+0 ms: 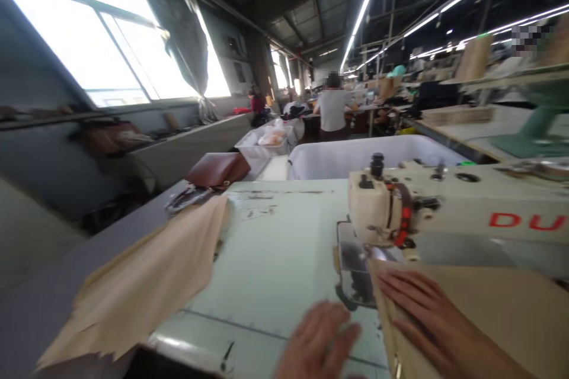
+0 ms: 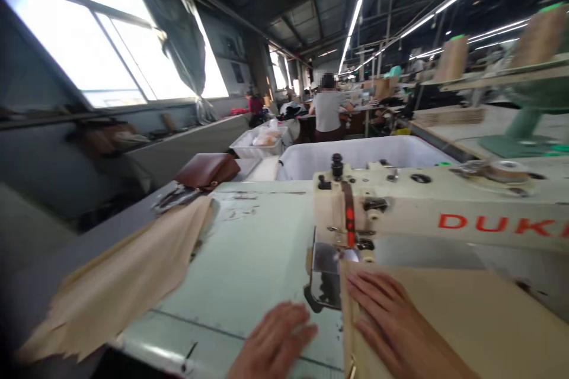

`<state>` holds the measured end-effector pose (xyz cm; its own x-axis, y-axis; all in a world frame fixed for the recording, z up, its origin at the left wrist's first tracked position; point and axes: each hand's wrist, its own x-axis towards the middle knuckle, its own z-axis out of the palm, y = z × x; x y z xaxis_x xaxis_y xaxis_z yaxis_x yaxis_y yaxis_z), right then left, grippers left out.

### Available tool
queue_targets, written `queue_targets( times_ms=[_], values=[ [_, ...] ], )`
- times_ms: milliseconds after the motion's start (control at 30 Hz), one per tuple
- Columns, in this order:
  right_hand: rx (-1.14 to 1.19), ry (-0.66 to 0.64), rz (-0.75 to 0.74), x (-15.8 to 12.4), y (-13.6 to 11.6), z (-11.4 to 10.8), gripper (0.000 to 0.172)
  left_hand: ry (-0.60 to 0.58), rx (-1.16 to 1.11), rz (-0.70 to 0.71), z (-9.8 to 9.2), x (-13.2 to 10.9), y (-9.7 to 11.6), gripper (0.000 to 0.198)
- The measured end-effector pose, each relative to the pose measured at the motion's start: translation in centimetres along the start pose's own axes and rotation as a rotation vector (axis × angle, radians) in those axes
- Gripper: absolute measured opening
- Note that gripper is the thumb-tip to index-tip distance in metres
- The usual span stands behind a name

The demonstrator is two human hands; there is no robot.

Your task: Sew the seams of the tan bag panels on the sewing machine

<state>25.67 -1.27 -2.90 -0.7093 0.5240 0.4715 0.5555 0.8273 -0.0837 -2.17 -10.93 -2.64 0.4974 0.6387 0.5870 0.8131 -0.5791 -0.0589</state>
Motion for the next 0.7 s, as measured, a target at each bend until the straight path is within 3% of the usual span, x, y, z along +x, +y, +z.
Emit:
queue_targets(
  times_ms=[33, 67, 167, 267, 367, 533, 700],
  values=[
    [0.001, 0.050, -0.028, 0.0, 0.4, 0.7, 0.059, -0.130, 0.099, -0.192, -1.7, -0.9, -2.7, 0.035],
    [0.007, 0.088, -0.051, 0.1, 0.7, 1.1, 0.060, -0.156, 0.195, -0.369, -3.6, -2.1, -5.6, 0.038],
    [0.007, 0.125, -0.079, 0.3, 0.8, 1.2, 0.060, -0.173, 0.379, -0.725, -8.7, -5.6, -14.4, 0.047],
    [-0.032, 0.096, -0.071, 0.2, 0.6, 0.8, 0.058, -0.259, 0.443, -0.959, -10.9, -7.7, -20.8, 0.034],
    [-0.036, 0.042, -0.038, 0.0, 0.7, 0.9, 0.057, -0.378, 0.415, -1.041, -10.6, -7.8, -23.4, 0.029],
    [0.003, -0.016, 0.019, -0.2, 0.7, 1.1, 0.053, -0.481, 0.369, -1.107, -9.2, -5.9, -24.3, 0.032],
    [0.000, -0.040, 0.017, 0.0, 0.3, 0.5, 0.050, -0.612, 0.298, -1.166, -10.3, -4.3, -26.0, 0.029]
  ],
)
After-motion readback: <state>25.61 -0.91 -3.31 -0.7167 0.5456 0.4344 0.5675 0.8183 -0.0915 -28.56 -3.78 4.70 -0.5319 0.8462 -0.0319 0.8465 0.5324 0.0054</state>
